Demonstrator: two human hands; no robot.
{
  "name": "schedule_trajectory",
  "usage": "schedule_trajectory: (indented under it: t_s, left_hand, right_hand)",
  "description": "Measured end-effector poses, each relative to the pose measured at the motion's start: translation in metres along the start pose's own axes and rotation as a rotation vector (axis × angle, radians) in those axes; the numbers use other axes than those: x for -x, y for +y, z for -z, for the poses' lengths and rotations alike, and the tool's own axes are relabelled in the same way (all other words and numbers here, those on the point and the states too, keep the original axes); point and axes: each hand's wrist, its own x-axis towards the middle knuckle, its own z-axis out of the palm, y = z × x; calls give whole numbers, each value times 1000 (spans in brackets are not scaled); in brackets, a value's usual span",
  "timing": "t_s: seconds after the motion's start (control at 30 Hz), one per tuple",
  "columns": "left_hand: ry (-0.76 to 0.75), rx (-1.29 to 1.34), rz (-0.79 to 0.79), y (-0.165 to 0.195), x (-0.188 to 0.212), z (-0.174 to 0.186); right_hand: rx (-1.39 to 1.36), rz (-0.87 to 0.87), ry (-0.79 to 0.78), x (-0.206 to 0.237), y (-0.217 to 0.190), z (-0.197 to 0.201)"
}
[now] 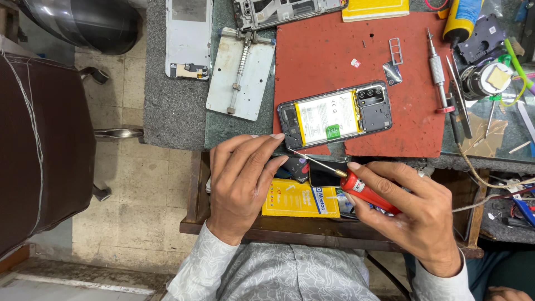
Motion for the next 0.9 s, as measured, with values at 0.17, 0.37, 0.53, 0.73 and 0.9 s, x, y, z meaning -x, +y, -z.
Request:
schedule_trajectory:
  t_s: [0.17,0.37,0.53,0.73,0.9]
  left_hand:
    - [6,14,2,-1,-1,0]
    - [10,100,-1,4,-3,5]
    - [-55,305,68,9,-6,11]
    - [-3,455,141,11,1,10]
    - [260,464,261,-23,5,18]
  right_hand:
    - [-30,1,-15,1,2,0]
    - [-45,-34,-14,3,-1,1]
    - [-162,15,-37,10,4,5]
    - [-229,57,-44,23,20,13]
    - [-7,-24,-88,19,46,50]
